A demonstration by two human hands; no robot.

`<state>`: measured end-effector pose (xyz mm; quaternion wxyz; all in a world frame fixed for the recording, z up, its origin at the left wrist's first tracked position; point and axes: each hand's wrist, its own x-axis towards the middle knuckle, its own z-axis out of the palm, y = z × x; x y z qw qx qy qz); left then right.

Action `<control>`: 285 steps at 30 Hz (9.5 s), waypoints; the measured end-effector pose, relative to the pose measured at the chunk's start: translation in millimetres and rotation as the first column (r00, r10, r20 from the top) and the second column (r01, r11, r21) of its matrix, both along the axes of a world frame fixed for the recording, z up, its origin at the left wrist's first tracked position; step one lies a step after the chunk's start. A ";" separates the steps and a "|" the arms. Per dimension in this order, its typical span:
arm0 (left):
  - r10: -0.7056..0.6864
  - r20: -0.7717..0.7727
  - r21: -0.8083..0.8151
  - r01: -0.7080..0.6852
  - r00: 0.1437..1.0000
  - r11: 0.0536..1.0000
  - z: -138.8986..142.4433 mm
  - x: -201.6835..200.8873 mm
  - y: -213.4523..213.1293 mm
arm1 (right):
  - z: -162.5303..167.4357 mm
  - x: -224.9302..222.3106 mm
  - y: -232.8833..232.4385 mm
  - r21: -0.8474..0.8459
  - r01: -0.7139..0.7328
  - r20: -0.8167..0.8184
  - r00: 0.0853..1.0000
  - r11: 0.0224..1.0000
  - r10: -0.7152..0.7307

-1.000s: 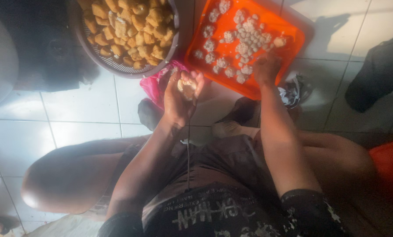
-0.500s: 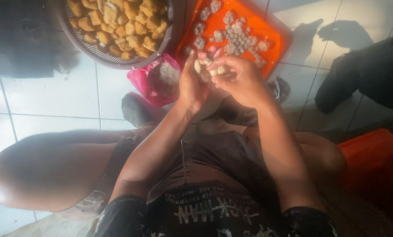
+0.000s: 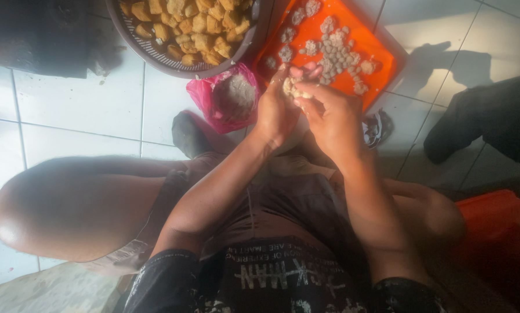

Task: The person sits on the floor and repeatedly takes a small piece of dough from an orange tray, flattens it in their palm, places a filling inside, and seals it into a ball. The finished stuffed dough balls are placed back onto the tray.

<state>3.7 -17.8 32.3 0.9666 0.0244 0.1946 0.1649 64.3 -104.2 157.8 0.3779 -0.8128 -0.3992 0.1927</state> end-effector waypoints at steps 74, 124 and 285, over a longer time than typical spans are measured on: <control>0.090 -0.181 -0.082 -0.106 0.979 0.991 21.8 -5.0 3.3 | -5.3 -8.4 -1.9 0.094 -0.254 0.287 0.933 0.963 0.218; 0.154 -0.098 0.073 -0.148 0.983 0.986 -6.4 -2.8 7.1 | -60.4 -11.0 9.0 0.369 0.410 -0.482 0.852 0.834 -0.205; 0.020 -0.052 -0.196 -0.029 0.998 0.980 21.8 -18.2 20.9 | -34.2 -41.1 4.3 0.281 -0.042 0.374 0.925 0.959 -0.069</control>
